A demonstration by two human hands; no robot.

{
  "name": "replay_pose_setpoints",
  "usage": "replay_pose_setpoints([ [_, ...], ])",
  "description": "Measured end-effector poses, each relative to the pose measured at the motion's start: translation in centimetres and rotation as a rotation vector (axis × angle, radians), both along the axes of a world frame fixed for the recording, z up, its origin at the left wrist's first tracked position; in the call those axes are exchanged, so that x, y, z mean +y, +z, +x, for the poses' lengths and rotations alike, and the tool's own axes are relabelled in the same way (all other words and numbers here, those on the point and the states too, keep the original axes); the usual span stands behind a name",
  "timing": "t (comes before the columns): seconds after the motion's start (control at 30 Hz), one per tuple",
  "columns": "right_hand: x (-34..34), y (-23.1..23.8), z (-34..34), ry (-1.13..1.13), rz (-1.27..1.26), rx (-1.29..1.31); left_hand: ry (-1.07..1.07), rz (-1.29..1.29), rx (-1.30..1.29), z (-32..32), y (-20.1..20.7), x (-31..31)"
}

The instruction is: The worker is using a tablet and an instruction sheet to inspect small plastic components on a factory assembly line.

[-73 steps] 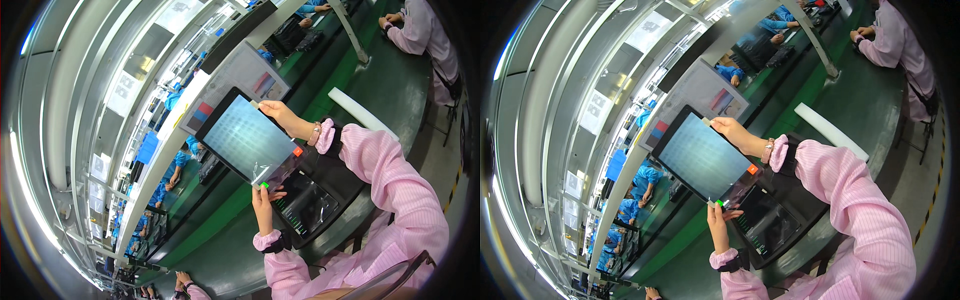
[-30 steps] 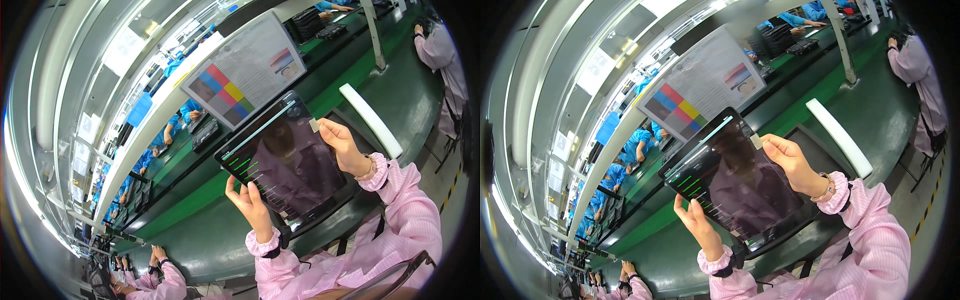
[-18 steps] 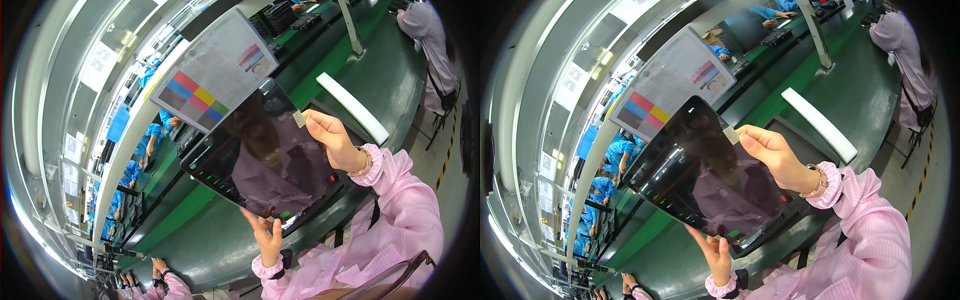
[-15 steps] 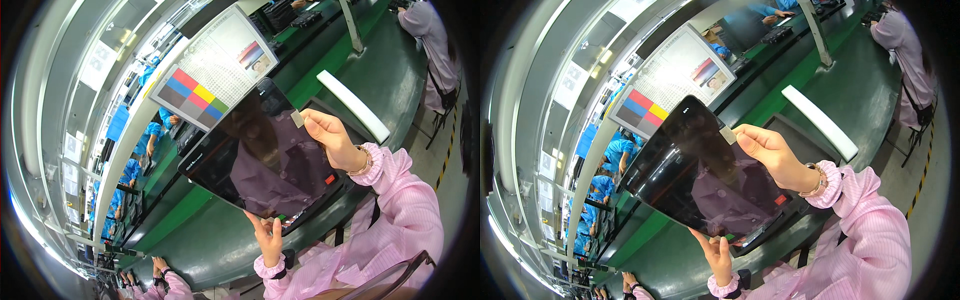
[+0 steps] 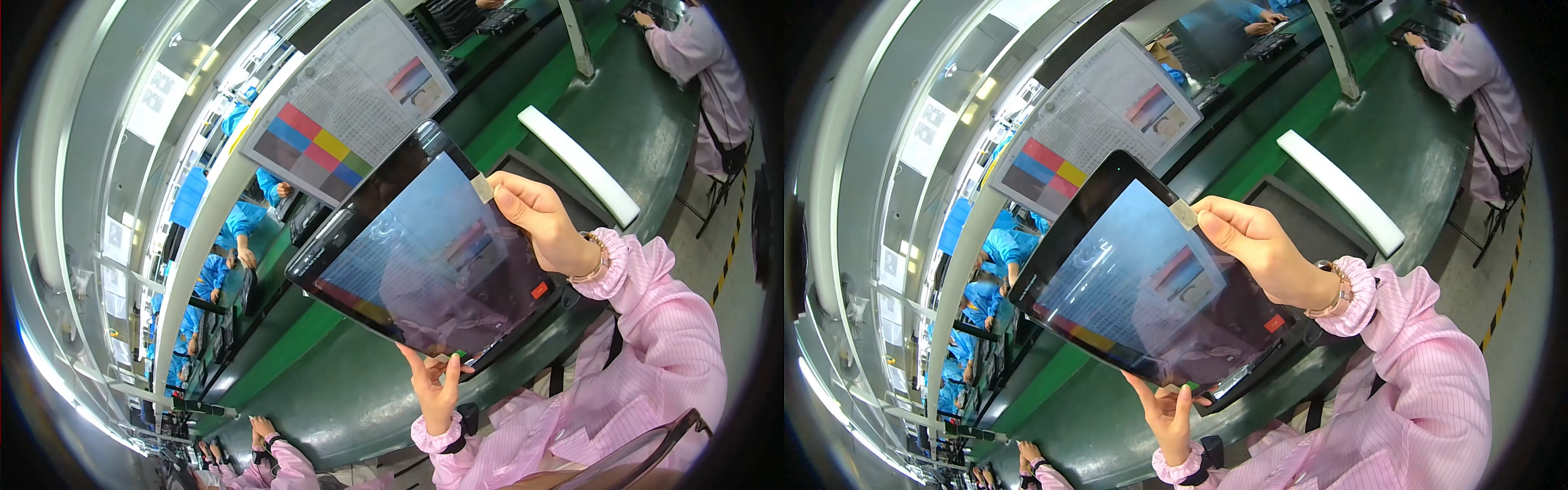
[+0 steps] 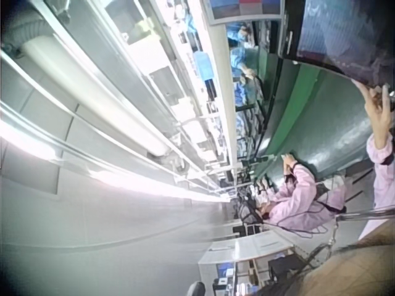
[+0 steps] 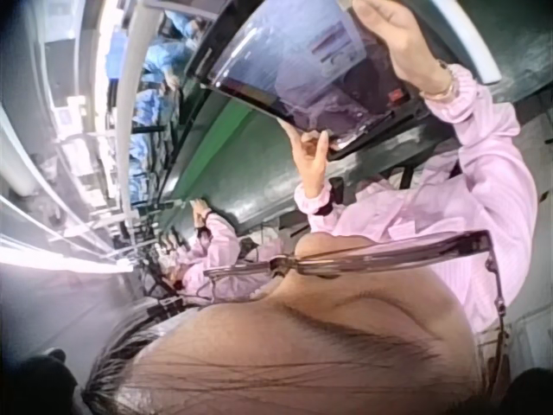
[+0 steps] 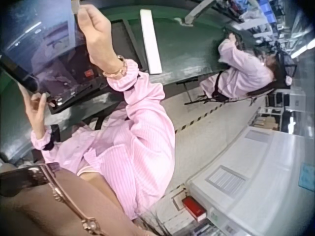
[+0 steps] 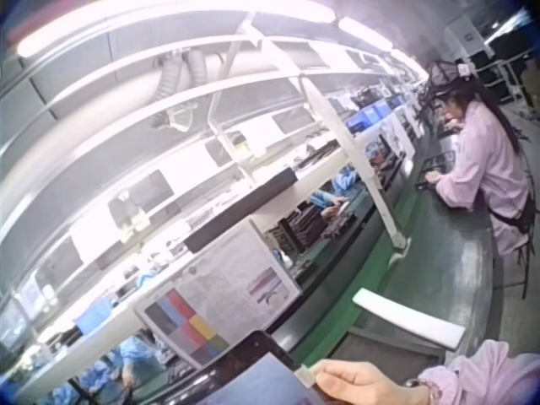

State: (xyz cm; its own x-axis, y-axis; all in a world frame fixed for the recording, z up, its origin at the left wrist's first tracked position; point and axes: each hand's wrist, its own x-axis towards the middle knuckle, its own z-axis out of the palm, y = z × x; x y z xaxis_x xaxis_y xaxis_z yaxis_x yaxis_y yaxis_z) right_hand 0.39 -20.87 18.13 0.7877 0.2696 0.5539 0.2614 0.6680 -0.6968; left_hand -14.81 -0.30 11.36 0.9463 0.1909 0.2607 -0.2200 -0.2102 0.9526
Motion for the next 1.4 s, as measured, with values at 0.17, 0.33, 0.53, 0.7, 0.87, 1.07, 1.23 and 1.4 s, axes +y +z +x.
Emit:
replay_pose_setpoints([
  [0.17, 0.3, -0.1, 0.0, 0.016, 0.036, 0.036, -0.004, 0.0, -0.013, 0.0, -0.2, 0.3],
  [0.33, 0.2, -0.3, 0.3, 0.018, 0.028, 0.018, -0.027, 0.015, -0.012, -0.1, -0.3, 0.6],
  [0.53, 0.3, -0.3, 0.4, 0.032, 0.056, 0.036, -0.05, 0.036, -0.026, 0.0, -0.1, 0.7],
  [0.7, 0.3, -0.3, 0.4, 0.026, 0.047, 0.029, -0.062, 0.074, -0.03, -0.1, 0.1, 0.7],
  [0.87, 0.3, -0.3, 0.4, 0.039, 0.044, 0.029, -0.037, 0.105, -0.008, 0.0, 0.1, 0.7],
  [1.07, 0.3, -0.2, 0.3, 0.042, 0.045, 0.019, -0.021, 0.101, 0.006, -0.2, 0.0, 0.8],
  [1.23, 0.4, -0.3, 0.4, 0.042, 0.048, 0.026, -0.024, 0.076, 0.002, -0.2, -0.1, 1.0],
  [1.4, 0.4, -0.4, 0.4, 0.056, 0.059, 0.022, -0.033, 0.097, -0.018, -0.2, -0.4, 1.1],
])
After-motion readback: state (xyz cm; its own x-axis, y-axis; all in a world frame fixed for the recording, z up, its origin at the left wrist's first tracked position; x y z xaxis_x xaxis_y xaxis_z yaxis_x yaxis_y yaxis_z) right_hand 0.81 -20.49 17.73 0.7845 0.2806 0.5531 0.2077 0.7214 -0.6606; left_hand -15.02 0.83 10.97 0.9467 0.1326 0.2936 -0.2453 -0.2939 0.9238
